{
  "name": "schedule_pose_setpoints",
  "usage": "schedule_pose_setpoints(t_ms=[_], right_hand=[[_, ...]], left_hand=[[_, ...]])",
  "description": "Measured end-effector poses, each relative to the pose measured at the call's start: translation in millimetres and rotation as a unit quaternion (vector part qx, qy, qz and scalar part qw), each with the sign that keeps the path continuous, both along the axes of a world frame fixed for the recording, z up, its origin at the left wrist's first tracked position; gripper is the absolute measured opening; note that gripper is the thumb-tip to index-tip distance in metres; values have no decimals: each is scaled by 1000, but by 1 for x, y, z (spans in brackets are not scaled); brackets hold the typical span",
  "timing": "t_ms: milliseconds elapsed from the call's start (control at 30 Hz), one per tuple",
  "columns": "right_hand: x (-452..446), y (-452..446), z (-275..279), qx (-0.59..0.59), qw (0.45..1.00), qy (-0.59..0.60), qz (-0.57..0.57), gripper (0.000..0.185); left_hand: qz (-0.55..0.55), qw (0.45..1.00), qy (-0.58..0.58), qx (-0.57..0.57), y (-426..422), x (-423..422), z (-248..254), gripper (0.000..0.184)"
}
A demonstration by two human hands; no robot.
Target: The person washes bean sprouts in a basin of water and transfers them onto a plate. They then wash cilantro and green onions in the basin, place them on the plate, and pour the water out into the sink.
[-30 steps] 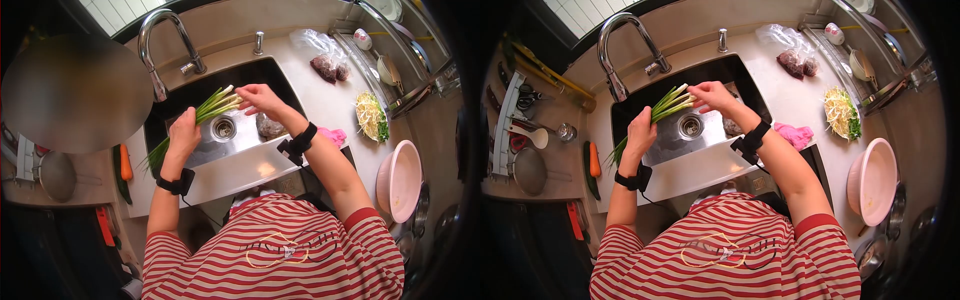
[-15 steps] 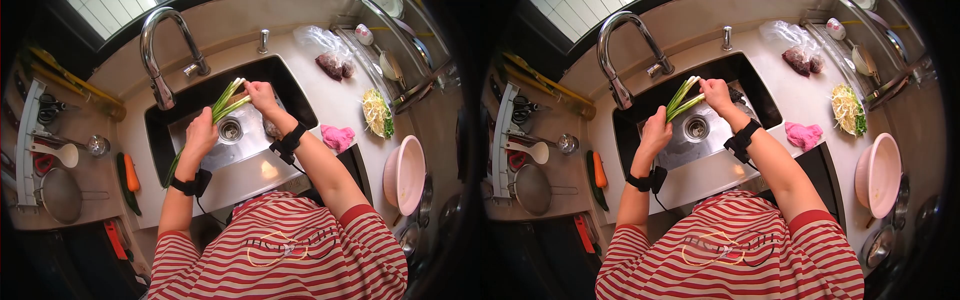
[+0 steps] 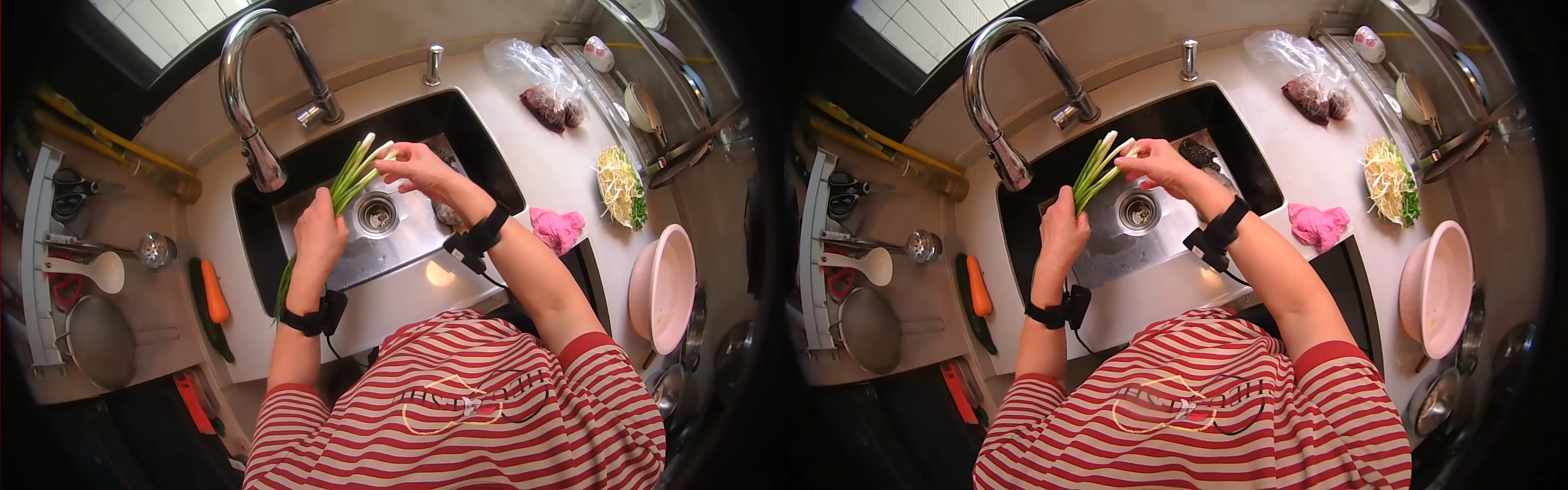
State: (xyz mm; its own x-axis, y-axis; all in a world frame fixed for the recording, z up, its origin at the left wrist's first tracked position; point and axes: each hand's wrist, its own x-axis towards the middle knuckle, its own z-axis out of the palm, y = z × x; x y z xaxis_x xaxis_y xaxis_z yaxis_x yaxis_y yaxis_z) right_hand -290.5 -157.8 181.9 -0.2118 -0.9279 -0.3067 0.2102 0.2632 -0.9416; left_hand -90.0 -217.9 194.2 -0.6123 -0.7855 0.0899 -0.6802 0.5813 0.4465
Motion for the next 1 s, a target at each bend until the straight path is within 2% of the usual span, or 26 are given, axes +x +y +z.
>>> schedule_pose_setpoints(t_ms=[33,67,167,200,400,467,500,733,833,1000], right_hand=[[1,-4,-7,7,998,-65,-19,20],[1,-6,-11,8,998,-67,-20,20],[3,-6,-18,4,976,-198,-93,11],[2,-6,-19,6,976,-198,-94,11],[-1,11,-13,20,992,-108,-68,10],[-4,15,-12,22,1000,12,1,18],[-2,16,-15,-3,999,35,-2,16],[-1,22,-20,-26,995,95,-16,21],[1,28,-14,-2,986,165,15,20],[7,36,-13,-114,950,290,17,18]], left_hand=[[2,1000,0,-15,2,-3,1,19],[1,1000,-2,-14,3,-5,2,19],[10,999,-4,-34,3,-7,1,18],[12,999,-3,-41,3,-8,0,18],[-1,999,7,-45,-4,-5,-10,17],[-6,999,7,-45,-5,-5,-12,17],[-14,1000,10,-22,-6,-5,-13,17],[-37,997,12,61,-4,-6,-11,18],[-31,997,12,67,-3,-3,-5,17],[-40,996,17,73,-6,-3,-5,18]])
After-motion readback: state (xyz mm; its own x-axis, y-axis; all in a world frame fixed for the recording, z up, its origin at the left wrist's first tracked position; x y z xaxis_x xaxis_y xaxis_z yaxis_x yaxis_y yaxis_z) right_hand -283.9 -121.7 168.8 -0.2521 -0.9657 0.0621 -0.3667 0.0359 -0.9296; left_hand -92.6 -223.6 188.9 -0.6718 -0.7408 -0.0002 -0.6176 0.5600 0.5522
